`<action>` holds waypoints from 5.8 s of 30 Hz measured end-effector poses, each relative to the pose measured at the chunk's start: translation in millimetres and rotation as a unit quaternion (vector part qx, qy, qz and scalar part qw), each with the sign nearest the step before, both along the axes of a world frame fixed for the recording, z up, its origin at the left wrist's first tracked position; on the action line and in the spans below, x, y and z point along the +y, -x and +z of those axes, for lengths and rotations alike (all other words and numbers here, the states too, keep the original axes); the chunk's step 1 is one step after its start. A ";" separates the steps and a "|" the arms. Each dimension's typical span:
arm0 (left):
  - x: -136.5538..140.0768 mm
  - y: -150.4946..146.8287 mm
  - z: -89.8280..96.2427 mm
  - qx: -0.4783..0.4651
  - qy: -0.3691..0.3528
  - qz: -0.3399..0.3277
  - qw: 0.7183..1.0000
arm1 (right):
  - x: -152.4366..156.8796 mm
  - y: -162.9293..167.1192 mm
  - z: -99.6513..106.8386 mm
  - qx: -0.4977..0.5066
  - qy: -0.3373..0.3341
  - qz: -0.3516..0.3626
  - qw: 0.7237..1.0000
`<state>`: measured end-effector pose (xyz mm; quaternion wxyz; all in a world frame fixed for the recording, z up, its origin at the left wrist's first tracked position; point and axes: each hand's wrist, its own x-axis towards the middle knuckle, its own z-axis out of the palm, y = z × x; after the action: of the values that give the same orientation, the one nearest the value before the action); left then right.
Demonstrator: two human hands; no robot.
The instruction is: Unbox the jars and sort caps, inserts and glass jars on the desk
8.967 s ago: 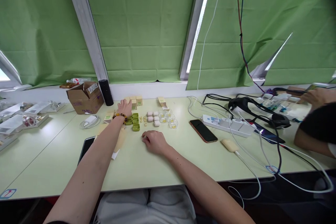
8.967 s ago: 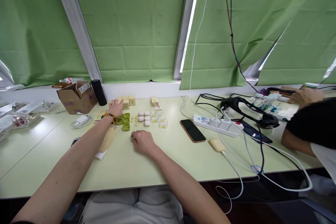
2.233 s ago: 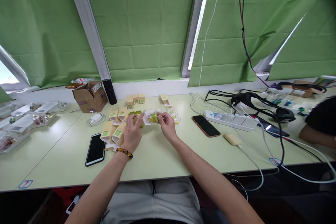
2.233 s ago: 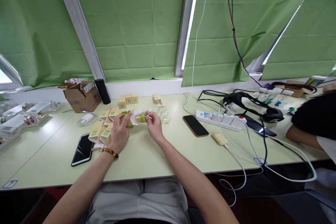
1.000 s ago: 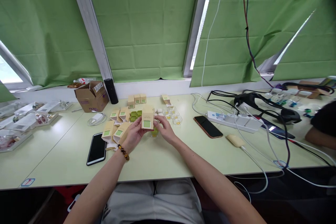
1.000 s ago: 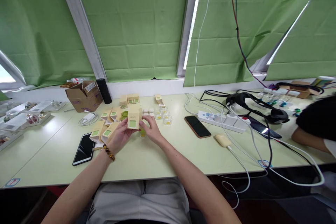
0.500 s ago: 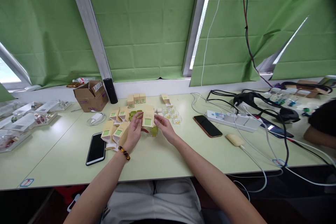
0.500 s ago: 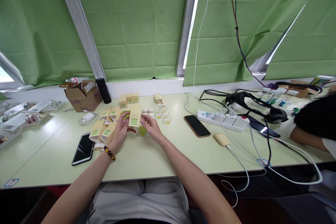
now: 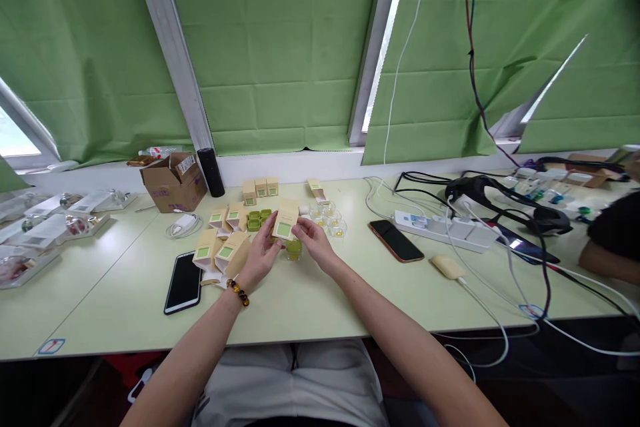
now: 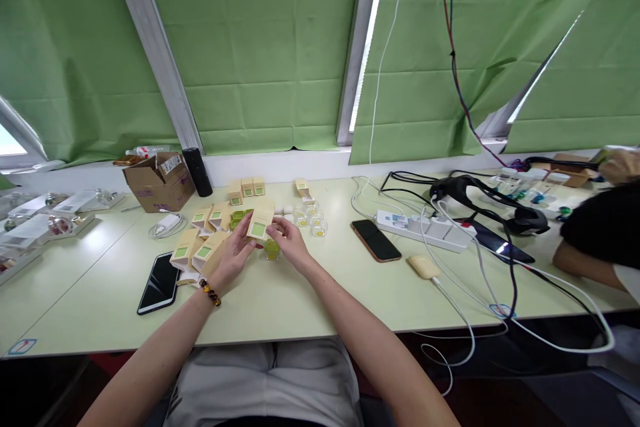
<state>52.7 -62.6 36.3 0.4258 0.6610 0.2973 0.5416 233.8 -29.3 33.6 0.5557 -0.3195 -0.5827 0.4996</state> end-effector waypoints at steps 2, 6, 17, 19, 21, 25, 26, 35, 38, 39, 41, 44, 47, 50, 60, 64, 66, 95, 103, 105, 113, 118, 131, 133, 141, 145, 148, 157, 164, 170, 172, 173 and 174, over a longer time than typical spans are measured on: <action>1.4 -0.3 -1.8 0.006 -0.007 0.010 1.000 | 2.5 0.9 -3.7 -0.015 -0.005 -0.009 1.000; 1.7 -0.4 -1.6 0.002 -0.010 0.009 1.000 | 5.1 1.1 -7.4 -0.031 -0.016 -0.018 0.999; 1.8 -0.8 3.5 -0.021 -0.012 0.029 0.999 | -0.3 5.7 -4.0 -0.005 -0.006 0.004 1.000; 2.4 -1.0 3.2 -0.028 -0.018 0.033 0.999 | -2.1 6.4 -1.8 -0.007 -0.002 -0.004 1.000; 3.3 -0.9 1.0 -0.032 -0.022 0.024 0.999 | -2.8 5.8 0.0 0.001 0.011 -0.007 1.000; 4.3 0.2 -4.2 -0.028 -0.016 -0.016 0.999 | -1.8 1.5 1.8 0.032 0.045 -0.003 0.998; 4.2 0.3 -4.8 -0.023 -0.013 -0.021 0.999 | -1.4 0.4 1.8 0.036 0.049 -0.005 0.998; 2.1 -2.1 -4.2 0.057 -0.043 0.103 0.992 | -0.3 1.6 1.0 0.027 0.033 -0.005 0.999; 1.2 -1.4 -4.9 0.069 -0.043 0.106 0.991 | -2.5 0.9 4.6 0.011 0.018 -0.005 1.000; 0.8 -1.1 -4.8 0.068 -0.042 0.097 0.992 | -3.3 0.3 5.6 0.008 0.018 -0.006 1.000; 0.0 -0.9 -3.7 0.057 -0.041 0.078 0.995 | -4.5 -0.9 7.0 0.003 0.027 -0.007 1.000; 0.1 -2.1 -1.6 0.035 -0.038 0.073 0.996 | -5.8 -1.8 7.2 -0.004 0.039 -0.008 0.999; 1.5 -4.2 -0.8 0.030 -0.025 0.078 0.996 | -5.8 -1.8 6.5 -0.010 0.036 -0.007 0.999; 2.2 -5.4 -1.6 0.027 -0.016 0.078 0.996 | -4.6 -1.7 5.5 -0.012 0.034 -0.010 0.999; 1.6 -2.6 -2.0 -0.035 0.017 0.022 0.999 | -3.1 -0.2 4.4 0.012 0.027 -0.010 1.000; -0.3 -1.6 2.8 -0.055 0.047 0.004 0.997 | -5.1 -1.4 6.9 0.019 0.027 -0.019 0.999; -1.7 -1.3 4.4 -0.054 0.059 -0.005 0.997 | -5.6 -2.5 7.6 0.028 0.036 -0.031 0.998; 11.2 4.7 0.6 -0.084 0.139 0.072 0.984 | -5.7 -4.2 5.9 0.040 -0.029 -0.051 0.997; 10.8 4.7 -1.2 -0.075 0.093 0.110 0.987 | -9.4 -5.3 9.1 0.025 -0.037 -0.124 0.991; 11.0 4.9 -2.2 -0.069 0.087 0.119 0.987 | -10.4 -4.9 10.8 0.028 -0.041 -0.130 0.990; 9.9 5.1 1.3 -0.098 0.105 0.097 0.985 | -9.9 -5.3 11.5 0.026 -0.033 -0.133 0.990; 12.1 7.8 -0.6 -0.118 0.127 0.074 0.982 | -9.4 -5.7 10.0 0.024 -0.032 -0.127 0.991; 7.3 2.1 6.9 -0.100 0.085 0.079 0.988 | -9.3 -4.5 6.1 -0.003 -0.042 -0.118 0.992; 8.4 1.3 7.2 -0.078 0.073 0.085 0.991 | -11.2 -2.7 5.2 -0.023 -0.066 -0.113 0.991; 14.1 12.9 0.1 -0.076 -0.062 0.244 0.965 | -14.4 -8.1 9.0 -0.010 -0.149 -0.171 0.974; 11.8 22.4 -2.2 0.030 -0.259 0.302 0.917 | -6.2 -10.6 5.1 -0.025 -0.125 -0.237 0.963; 11.8 24.8 -4.4 0.068 -0.293 0.302 0.904 | -2.8 -9.7 3.4 -0.043 -0.105 -0.242 0.964; 11.4 22.9 -4.8 0.066 -0.287 0.308 0.905 | -3.0 -8.8 3.0 -0.050 -0.096 -0.227 0.968; 8.9 12.9 2.9 -0.034 -0.113 0.281 0.952 | -7.6 -4.2 1.6 -0.075 -0.176 -0.234 0.953; 21.1 14.7 1.6 -0.153 0.117 0.161 0.968 | -16.9 1.8 4.5 -0.118 -0.230 -0.185 0.948; 23.5 16.6 1.1 -0.174 0.130 0.148 0.965 | -18.4 2.8 5.5 -0.136 -0.224 -0.161 0.952; 24.3 17.2 0.9 -0.182 0.134 0.149 0.963 | -19.0 3.3 5.8 -0.141 -0.212 -0.149 0.955; 25.0 17.7 0.5 -0.186 0.137 0.154 0.961 | -19.5 3.9 6.1 -0.142 -0.194 -0.134 0.961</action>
<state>35.1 -37.6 36.9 0.4713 0.4298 0.3826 0.6683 229.9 -48.8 39.7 0.5805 -0.3482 -0.6934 0.2471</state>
